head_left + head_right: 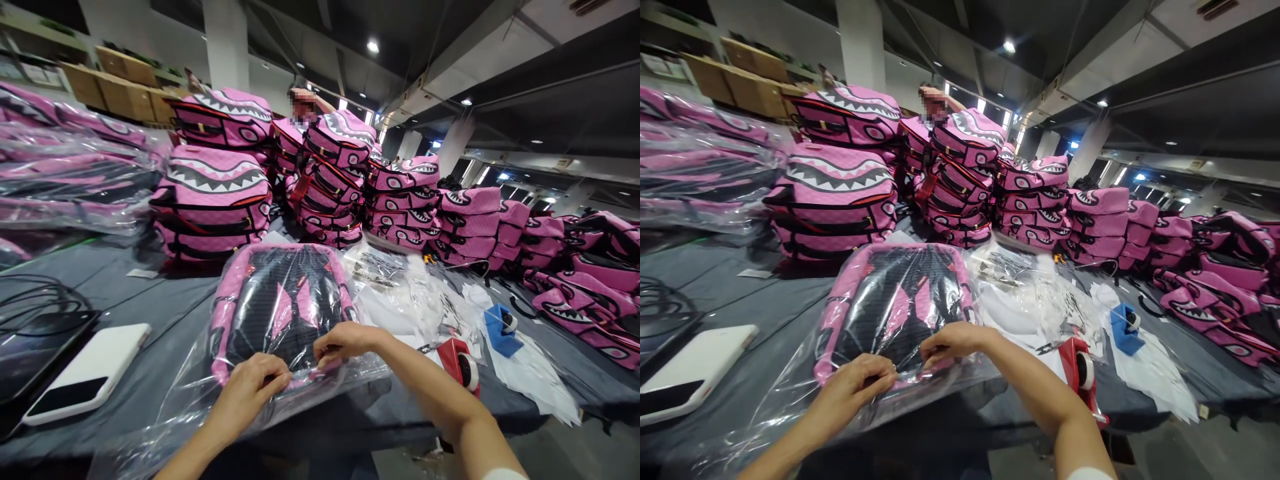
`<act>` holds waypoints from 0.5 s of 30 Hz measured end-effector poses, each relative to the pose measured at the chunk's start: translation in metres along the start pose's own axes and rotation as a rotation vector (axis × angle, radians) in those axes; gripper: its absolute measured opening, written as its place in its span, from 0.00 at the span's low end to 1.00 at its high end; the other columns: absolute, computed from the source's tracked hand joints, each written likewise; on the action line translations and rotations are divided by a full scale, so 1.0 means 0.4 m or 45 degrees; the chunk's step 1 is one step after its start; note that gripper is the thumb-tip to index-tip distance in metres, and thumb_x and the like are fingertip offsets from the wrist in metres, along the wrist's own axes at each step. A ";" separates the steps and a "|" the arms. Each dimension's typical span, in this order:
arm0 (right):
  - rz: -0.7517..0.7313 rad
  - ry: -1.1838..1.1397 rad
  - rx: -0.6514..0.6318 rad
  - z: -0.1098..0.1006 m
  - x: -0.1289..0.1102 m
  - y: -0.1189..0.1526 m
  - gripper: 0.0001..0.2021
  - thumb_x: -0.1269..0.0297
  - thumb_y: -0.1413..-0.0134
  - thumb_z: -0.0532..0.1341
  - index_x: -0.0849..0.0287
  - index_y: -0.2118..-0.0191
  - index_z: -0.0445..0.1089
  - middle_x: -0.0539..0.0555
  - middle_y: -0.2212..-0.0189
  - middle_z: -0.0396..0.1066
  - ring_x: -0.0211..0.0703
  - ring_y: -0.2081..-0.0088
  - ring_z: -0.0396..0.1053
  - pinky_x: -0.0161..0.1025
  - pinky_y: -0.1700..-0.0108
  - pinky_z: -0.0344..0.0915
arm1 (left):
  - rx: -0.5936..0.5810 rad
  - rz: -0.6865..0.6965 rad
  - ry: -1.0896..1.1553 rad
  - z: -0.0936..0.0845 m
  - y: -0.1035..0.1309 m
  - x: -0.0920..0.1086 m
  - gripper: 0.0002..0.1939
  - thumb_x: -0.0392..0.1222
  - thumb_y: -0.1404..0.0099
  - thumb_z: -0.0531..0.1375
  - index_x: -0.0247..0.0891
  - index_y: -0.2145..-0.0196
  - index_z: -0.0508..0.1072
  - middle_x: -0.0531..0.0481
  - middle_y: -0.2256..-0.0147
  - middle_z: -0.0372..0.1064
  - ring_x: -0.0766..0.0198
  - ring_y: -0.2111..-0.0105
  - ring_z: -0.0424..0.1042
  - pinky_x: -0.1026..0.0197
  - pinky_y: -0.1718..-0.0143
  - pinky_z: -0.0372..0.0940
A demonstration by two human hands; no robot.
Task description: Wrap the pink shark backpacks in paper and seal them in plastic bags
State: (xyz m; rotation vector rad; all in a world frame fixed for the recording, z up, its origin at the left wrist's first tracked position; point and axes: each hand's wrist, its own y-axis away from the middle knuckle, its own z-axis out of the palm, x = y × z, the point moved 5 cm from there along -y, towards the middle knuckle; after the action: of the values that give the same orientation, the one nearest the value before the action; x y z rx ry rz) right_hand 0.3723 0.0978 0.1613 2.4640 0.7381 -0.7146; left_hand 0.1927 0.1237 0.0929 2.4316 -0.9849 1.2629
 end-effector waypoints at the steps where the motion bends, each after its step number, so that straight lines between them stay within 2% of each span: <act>1: 0.035 0.104 -0.091 0.001 0.015 -0.029 0.09 0.59 0.40 0.66 0.56 0.69 0.71 0.40 0.79 0.63 0.31 0.76 0.60 0.31 0.71 0.52 | -0.002 0.002 -0.001 0.001 0.000 0.000 0.20 0.59 0.39 0.54 0.43 0.77 0.73 0.48 0.70 0.77 0.52 0.63 0.72 0.53 0.59 0.62; 3: 0.145 0.245 -0.198 0.011 0.047 -0.071 0.08 0.58 0.42 0.68 0.54 0.66 0.71 0.39 0.79 0.65 0.31 0.77 0.62 0.30 0.72 0.52 | -0.014 -0.001 -0.007 0.004 -0.001 -0.001 0.20 0.58 0.39 0.54 0.43 0.76 0.73 0.48 0.69 0.77 0.52 0.62 0.72 0.53 0.58 0.61; 5: 0.318 0.345 -0.148 0.012 0.078 -0.086 0.17 0.53 0.49 0.72 0.52 0.58 0.71 0.39 0.79 0.66 0.34 0.77 0.65 0.31 0.72 0.54 | -0.028 -0.007 -0.009 0.005 -0.001 -0.001 0.19 0.58 0.39 0.54 0.43 0.76 0.73 0.48 0.68 0.77 0.52 0.61 0.72 0.53 0.57 0.61; 7: 0.479 0.472 0.065 0.001 0.099 -0.069 0.28 0.50 0.55 0.75 0.54 0.51 0.69 0.42 0.77 0.70 0.39 0.74 0.69 0.32 0.70 0.58 | -0.043 -0.013 -0.007 0.005 0.000 0.000 0.20 0.59 0.38 0.53 0.43 0.77 0.71 0.48 0.68 0.76 0.52 0.61 0.71 0.53 0.57 0.60; 8: 0.545 0.542 0.189 -0.001 0.104 -0.048 0.28 0.50 0.54 0.75 0.56 0.50 0.69 0.45 0.74 0.73 0.42 0.71 0.71 0.34 0.68 0.61 | -0.049 -0.015 -0.003 0.004 0.000 0.000 0.20 0.59 0.38 0.53 0.43 0.77 0.70 0.48 0.69 0.76 0.52 0.61 0.71 0.53 0.57 0.60; 9: 0.578 0.599 0.300 0.005 0.104 -0.022 0.23 0.52 0.48 0.73 0.57 0.51 0.70 0.49 0.70 0.75 0.44 0.67 0.73 0.35 0.65 0.63 | -0.051 -0.015 -0.001 0.004 0.001 0.000 0.20 0.59 0.38 0.53 0.43 0.78 0.70 0.49 0.69 0.75 0.52 0.61 0.71 0.53 0.57 0.61; 11: 0.486 0.653 0.480 0.043 0.090 0.032 0.13 0.56 0.36 0.65 0.59 0.52 0.72 0.56 0.60 0.77 0.46 0.58 0.74 0.38 0.58 0.67 | -0.055 -0.005 -0.005 0.004 0.001 0.000 0.19 0.58 0.37 0.53 0.43 0.77 0.70 0.49 0.69 0.75 0.52 0.61 0.71 0.53 0.57 0.61; 12: 0.368 0.662 0.525 0.075 0.079 0.056 0.13 0.56 0.33 0.61 0.58 0.50 0.72 0.59 0.54 0.76 0.47 0.53 0.73 0.40 0.53 0.67 | -0.057 0.005 -0.010 0.005 0.000 0.001 0.19 0.58 0.37 0.53 0.43 0.77 0.70 0.49 0.69 0.76 0.52 0.61 0.71 0.53 0.57 0.61; 15: 0.009 0.699 0.542 0.183 0.048 0.106 0.28 0.46 0.34 0.59 0.53 0.35 0.63 0.63 0.37 0.66 0.52 0.37 0.63 0.49 0.37 0.60 | -0.058 0.040 -0.045 0.009 -0.005 -0.002 0.19 0.56 0.35 0.54 0.43 0.75 0.73 0.49 0.67 0.77 0.53 0.60 0.72 0.52 0.55 0.62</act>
State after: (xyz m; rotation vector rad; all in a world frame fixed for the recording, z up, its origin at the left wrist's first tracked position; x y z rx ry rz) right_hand 0.3867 0.0321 0.1066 3.1043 0.8317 -0.1888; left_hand 0.1960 0.1240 0.0902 2.4209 -1.0534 1.1975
